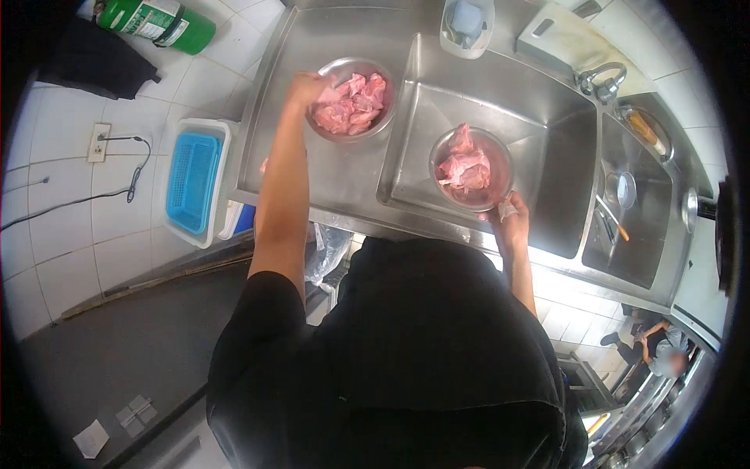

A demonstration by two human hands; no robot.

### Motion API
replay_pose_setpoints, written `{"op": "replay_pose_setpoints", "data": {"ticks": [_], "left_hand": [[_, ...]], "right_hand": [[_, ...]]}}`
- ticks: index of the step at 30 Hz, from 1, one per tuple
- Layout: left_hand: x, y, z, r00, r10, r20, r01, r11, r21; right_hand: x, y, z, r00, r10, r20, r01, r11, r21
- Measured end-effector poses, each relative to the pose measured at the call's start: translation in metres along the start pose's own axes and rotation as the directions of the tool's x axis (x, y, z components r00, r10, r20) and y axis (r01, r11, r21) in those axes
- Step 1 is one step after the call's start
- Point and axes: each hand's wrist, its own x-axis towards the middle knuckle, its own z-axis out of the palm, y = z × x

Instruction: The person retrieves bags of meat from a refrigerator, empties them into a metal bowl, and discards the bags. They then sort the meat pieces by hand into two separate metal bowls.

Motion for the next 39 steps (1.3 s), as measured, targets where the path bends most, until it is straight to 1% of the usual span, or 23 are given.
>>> {"op": "replay_pose_setpoints", "data": {"ticks": [1, 2, 3, 6, 9, 10, 11, 12, 15, 16, 19, 22, 24, 25, 26, 27, 29, 30, 31, 32, 34, 37, 39], "left_hand": [[-0.011, 0.008, 0.008, 0.978, 0.188, -0.094, -0.166, 0.965, 0.204], [-0.035, 0.025, 0.025, 0.913, 0.381, -0.146, -0.295, 0.863, 0.41], [-0.048, 0.039, 0.042, 0.81, 0.567, -0.151, -0.378, 0.702, 0.604], [-0.036, 0.04, 0.095, 0.74, 0.673, 0.007, -0.514, 0.557, 0.652], [-0.005, 0.029, 0.117, 0.873, 0.488, -0.023, -0.385, 0.716, 0.583], [0.006, 0.028, 0.114, 0.898, 0.44, 0.025, -0.421, 0.839, 0.345], [0.013, 0.024, 0.104, 0.912, 0.401, 0.089, -0.408, 0.909, 0.083], [0.02, 0.019, 0.096, 0.912, 0.375, 0.164, -0.347, 0.921, -0.179], [-0.027, 0.054, 0.053, 0.886, 0.407, 0.223, -0.238, 0.811, -0.534], [-0.031, 0.057, 0.047, 0.937, 0.299, 0.181, -0.186, 0.866, -0.464], [-0.042, 0.069, 0.038, 0.908, 0.318, 0.273, -0.196, 0.898, -0.394], [-0.108, 0.097, 0.067, 0.799, 0.417, 0.433, -0.243, 0.883, -0.402], [-0.154, 0.11, 0.104, 0.725, 0.382, 0.573, -0.192, 0.911, -0.365], [-0.162, 0.105, 0.127, 0.754, 0.378, 0.537, -0.296, 0.926, -0.235], [-0.141, 0.066, 0.158, 0.592, 0.666, 0.454, -0.571, 0.744, -0.346], [-0.141, 0.067, 0.153, 0.613, 0.651, 0.447, -0.485, 0.757, -0.438], [-0.144, 0.068, 0.133, 0.653, 0.615, 0.442, -0.289, 0.742, -0.605], [-0.128, 0.06, 0.121, 0.763, 0.562, 0.32, -0.391, 0.795, -0.464], [-0.103, 0.047, 0.114, 0.835, 0.538, 0.112, -0.535, 0.843, -0.055], [-0.087, 0.041, 0.1, 0.831, 0.556, 0.033, -0.547, 0.804, 0.232], [-0.068, 0.036, 0.095, 0.882, 0.47, 0.017, -0.401, 0.732, 0.552], [-0.061, 0.041, 0.107, 0.946, 0.324, 0.01, -0.217, 0.61, 0.762], [-0.063, 0.051, 0.109, 0.953, 0.295, -0.07, -0.166, 0.701, 0.693]], "right_hand": [[0.001, 0.0, 0.0, 1.0, 0.006, 0.01, -0.005, 1.0, -0.003], [0.001, 0.0, -0.001, 1.0, 0.012, 0.02, -0.012, 1.0, -0.007], [0.002, 0.0, 0.0, 0.999, 0.016, 0.03, -0.016, 1.0, -0.01], [0.0, -0.001, 0.002, 0.999, 0.017, 0.036, -0.016, 0.999, -0.035], [0.001, 0.003, -0.001, 0.999, 0.016, 0.031, -0.015, 0.999, -0.035], [-0.001, 0.003, -0.002, 1.0, 0.011, 0.024, -0.01, 1.0, -0.028], [-0.003, 0.003, -0.002, 1.0, 0.007, 0.015, -0.007, 1.0, -0.021], [-0.005, 0.004, -0.002, 1.0, 0.004, 0.005, -0.004, 1.0, -0.013], [-0.01, 0.001, 0.001, 1.0, -0.01, -0.006, 0.01, 1.0, -0.022], [-0.01, 0.001, 0.002, 1.0, -0.009, -0.006, 0.009, 1.0, -0.019], [-0.006, 0.001, 0.002, 1.0, -0.008, 0.0, 0.008, 1.0, -0.016], [0.002, 0.001, 0.007, 0.999, -0.001, 0.033, 0.002, 1.0, -0.023], [0.011, 0.001, 0.012, 0.997, 0.003, 0.075, -0.001, 1.0, -0.019], [0.013, -0.002, 0.021, 0.997, 0.013, 0.073, -0.011, 1.0, -0.027], [0.011, -0.007, 0.032, 0.997, 0.024, 0.068, -0.022, 0.999, -0.036], [0.009, -0.009, 0.036, 0.997, 0.037, 0.06, -0.035, 0.998, -0.045], [0.008, -0.005, 0.03, 0.997, 0.043, 0.066, -0.044, 0.999, 0.018], [0.008, -0.002, 0.026, 0.996, 0.045, 0.071, -0.048, 0.998, 0.049], [0.009, 0.001, 0.021, 0.997, 0.031, 0.072, -0.034, 0.999, 0.041], [0.011, 0.003, 0.014, 0.997, 0.018, 0.076, -0.021, 0.999, 0.031], [0.008, 0.002, 0.014, 0.997, 0.001, 0.072, -0.003, 1.0, 0.021], [0.004, -0.008, 0.019, 0.998, -0.027, 0.051, 0.026, 0.999, 0.02], [0.004, -0.008, 0.018, 0.997, -0.046, 0.058, 0.044, 0.998, 0.033]]}}
